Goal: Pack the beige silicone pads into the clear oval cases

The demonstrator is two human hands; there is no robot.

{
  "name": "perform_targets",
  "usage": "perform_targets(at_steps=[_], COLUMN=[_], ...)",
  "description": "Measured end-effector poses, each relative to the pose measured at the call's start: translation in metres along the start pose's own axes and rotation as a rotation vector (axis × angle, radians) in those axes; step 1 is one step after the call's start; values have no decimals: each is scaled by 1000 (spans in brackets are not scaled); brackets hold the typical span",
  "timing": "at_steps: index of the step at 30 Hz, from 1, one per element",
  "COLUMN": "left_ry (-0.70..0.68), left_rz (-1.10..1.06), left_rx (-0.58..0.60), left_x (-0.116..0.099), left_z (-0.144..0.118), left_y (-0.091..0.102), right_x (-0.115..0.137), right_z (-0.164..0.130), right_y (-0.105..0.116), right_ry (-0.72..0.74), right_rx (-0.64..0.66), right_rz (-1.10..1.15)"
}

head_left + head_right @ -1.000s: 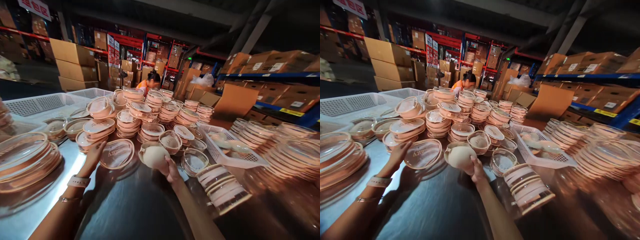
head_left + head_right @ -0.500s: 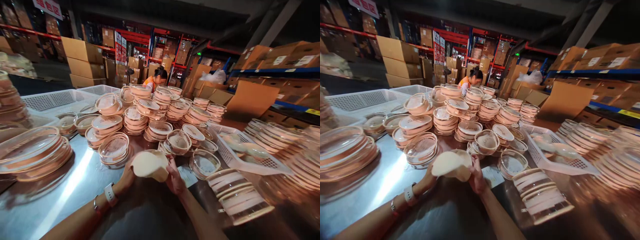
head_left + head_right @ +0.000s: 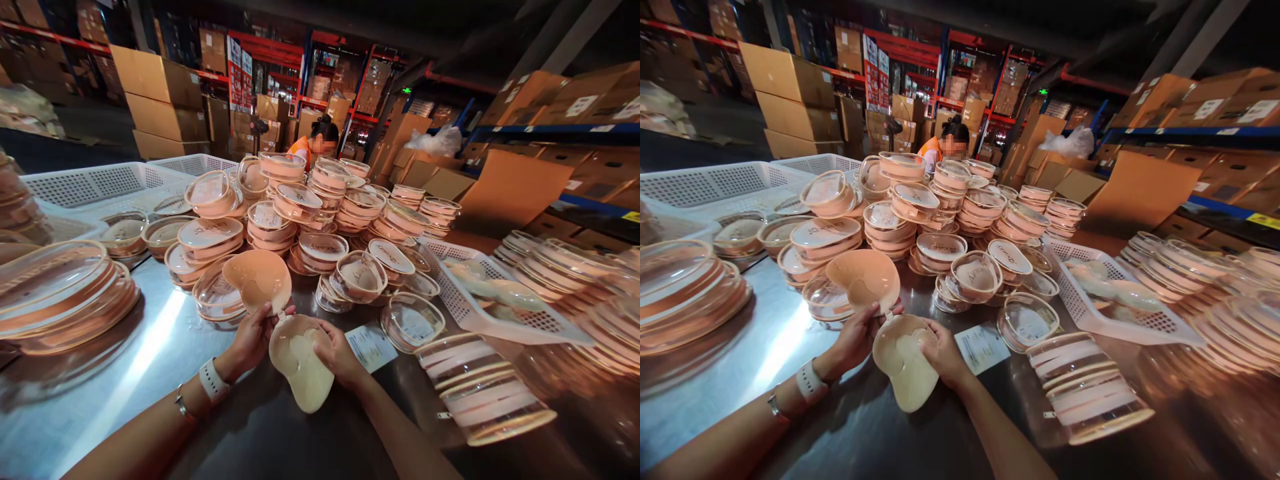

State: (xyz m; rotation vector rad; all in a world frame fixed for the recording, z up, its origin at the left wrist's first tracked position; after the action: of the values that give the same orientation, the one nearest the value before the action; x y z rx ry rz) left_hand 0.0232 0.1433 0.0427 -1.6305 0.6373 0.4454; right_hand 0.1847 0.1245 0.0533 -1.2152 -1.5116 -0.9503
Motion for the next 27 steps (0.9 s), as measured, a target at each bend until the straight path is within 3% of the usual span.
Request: perform_targets(at_steps=[14, 19, 27], left_ry=[67, 99, -140], left_rz=[-3, 18, 91], left_rx=[-33, -9, 36], left_x=[-1, 0, -21], left_z=[-2, -4, 5], left_y=[0, -1, 1], right_x=[4, 7, 10], right_z=[-4, -5, -8], right_y=[-1, 3, 5], right_ry=[-75, -42, 22], right_rx=[-22, -24, 13], right_rz=[102, 96, 133])
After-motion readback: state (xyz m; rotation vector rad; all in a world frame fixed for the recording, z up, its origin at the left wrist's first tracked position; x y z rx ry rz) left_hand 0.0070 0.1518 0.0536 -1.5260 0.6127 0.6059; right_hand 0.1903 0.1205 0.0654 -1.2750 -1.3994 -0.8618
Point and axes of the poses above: each hand's wrist, its own z-axis towards the middle knuckle, its own y-axis out of the back of the hand, x = y × z, the point moved 7 cm from there along z, towards the middle knuckle, and after that the axes turned 14 degrees about -y, right-handed, at the moved point
